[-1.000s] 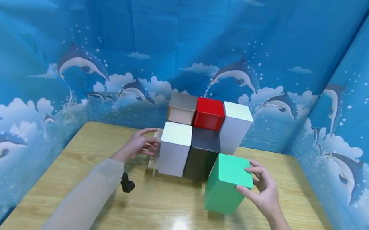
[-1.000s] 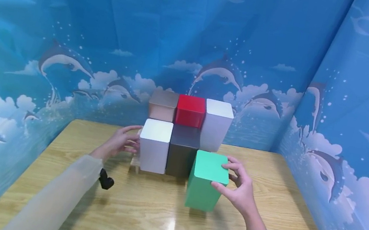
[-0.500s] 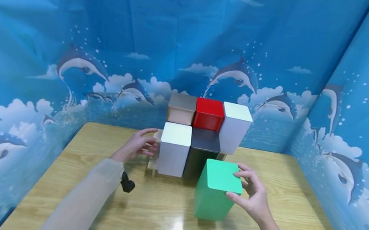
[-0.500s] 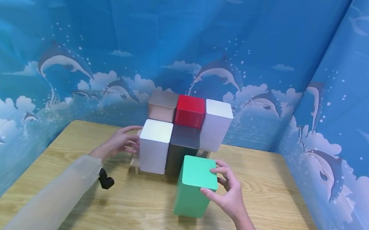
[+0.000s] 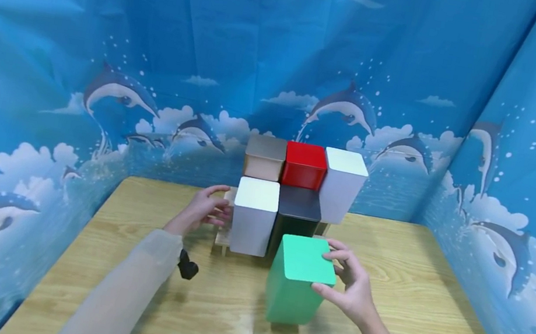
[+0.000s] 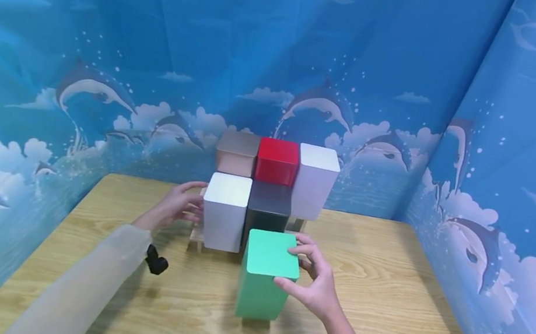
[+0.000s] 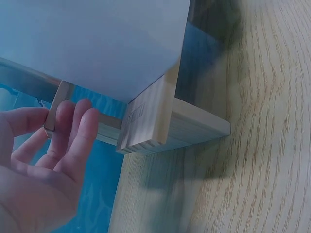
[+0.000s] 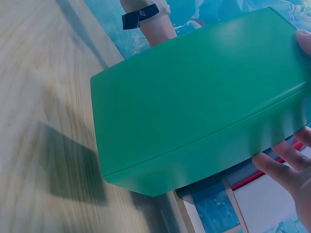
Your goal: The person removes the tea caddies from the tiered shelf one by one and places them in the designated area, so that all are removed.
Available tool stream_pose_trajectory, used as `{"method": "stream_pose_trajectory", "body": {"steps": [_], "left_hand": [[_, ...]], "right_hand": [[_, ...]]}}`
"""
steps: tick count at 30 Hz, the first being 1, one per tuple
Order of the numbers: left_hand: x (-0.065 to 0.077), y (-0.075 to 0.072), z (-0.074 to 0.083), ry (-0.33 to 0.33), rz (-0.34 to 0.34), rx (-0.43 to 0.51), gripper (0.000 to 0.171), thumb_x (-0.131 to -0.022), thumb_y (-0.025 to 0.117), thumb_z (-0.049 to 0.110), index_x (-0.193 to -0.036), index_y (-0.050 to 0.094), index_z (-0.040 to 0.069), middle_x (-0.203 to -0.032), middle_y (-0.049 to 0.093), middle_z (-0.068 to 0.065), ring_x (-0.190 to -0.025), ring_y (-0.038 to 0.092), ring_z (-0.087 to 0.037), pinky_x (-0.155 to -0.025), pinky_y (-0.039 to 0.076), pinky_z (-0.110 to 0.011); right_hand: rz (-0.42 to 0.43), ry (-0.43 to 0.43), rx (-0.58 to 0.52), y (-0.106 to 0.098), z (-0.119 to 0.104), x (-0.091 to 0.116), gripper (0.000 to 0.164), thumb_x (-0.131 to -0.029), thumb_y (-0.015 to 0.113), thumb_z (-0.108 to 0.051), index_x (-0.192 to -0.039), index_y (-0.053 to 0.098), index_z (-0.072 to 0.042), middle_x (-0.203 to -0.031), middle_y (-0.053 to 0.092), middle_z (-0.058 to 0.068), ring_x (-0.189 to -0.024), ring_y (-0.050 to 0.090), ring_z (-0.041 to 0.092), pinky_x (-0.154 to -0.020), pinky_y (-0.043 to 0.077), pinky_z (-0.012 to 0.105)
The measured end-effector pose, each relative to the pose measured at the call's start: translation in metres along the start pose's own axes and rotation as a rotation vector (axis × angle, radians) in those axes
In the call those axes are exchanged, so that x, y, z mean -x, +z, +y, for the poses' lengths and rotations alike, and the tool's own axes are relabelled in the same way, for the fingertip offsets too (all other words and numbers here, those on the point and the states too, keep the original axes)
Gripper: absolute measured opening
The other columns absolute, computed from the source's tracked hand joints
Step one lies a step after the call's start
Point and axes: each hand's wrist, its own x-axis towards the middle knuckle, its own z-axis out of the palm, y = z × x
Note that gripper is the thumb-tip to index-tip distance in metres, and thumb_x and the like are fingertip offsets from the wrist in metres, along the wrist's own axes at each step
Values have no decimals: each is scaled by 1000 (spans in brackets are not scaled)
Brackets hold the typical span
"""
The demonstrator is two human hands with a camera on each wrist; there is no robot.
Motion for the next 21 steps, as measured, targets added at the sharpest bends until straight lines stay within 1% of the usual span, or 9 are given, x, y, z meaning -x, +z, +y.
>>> {"method": "stream_pose_trajectory", "body": {"steps": [5,8,12,16,21], "left_hand": [[-1,-1,-1,-3,6,-1,47,-92,58,13,-135,45,23,-94,66,-16,-77,67,-25,-65,56,-41],[-1,0,-2,-6,14,5,46,-91,59,12,-134,45,22,-94,66,-16,-76,67,-25,-65,56,-41],[-2,0,-2,-3,18,8,45,-90,59,12,-132,47,23,-94,66,-17,-77,67,-26,-66,56,-43],[-4,0,-4,15,10,7,45,-91,60,14,-132,47,23,-93,67,-16,-76,67,-26,-67,56,-44],[-5,-1,-5,20,-15,25,44,-91,59,14,-133,46,22,-90,68,-15,-74,67,-25,-68,56,-44]], "right_hand": [[-9,-10,-19,8,2,0,49,-67,71,16,-111,51,7,-134,36,31,-126,41,21,-94,44,31],[-19,-27,-28,14,4,-1,49,-67,72,16,-111,51,6,-133,34,34,-126,41,23,-94,44,32],[-20,-58,-38,23,4,-2,50,-66,72,17,-110,50,7,-132,34,35,-121,47,22,-90,48,32],[-8,-54,-29,32,6,-5,50,-66,73,16,-110,51,6,-133,37,30,-119,48,20,-87,49,30],[-7,-46,-28,43,10,-7,49,-67,73,16,-109,51,6,-134,37,28,-118,49,19,-87,50,32]]}}
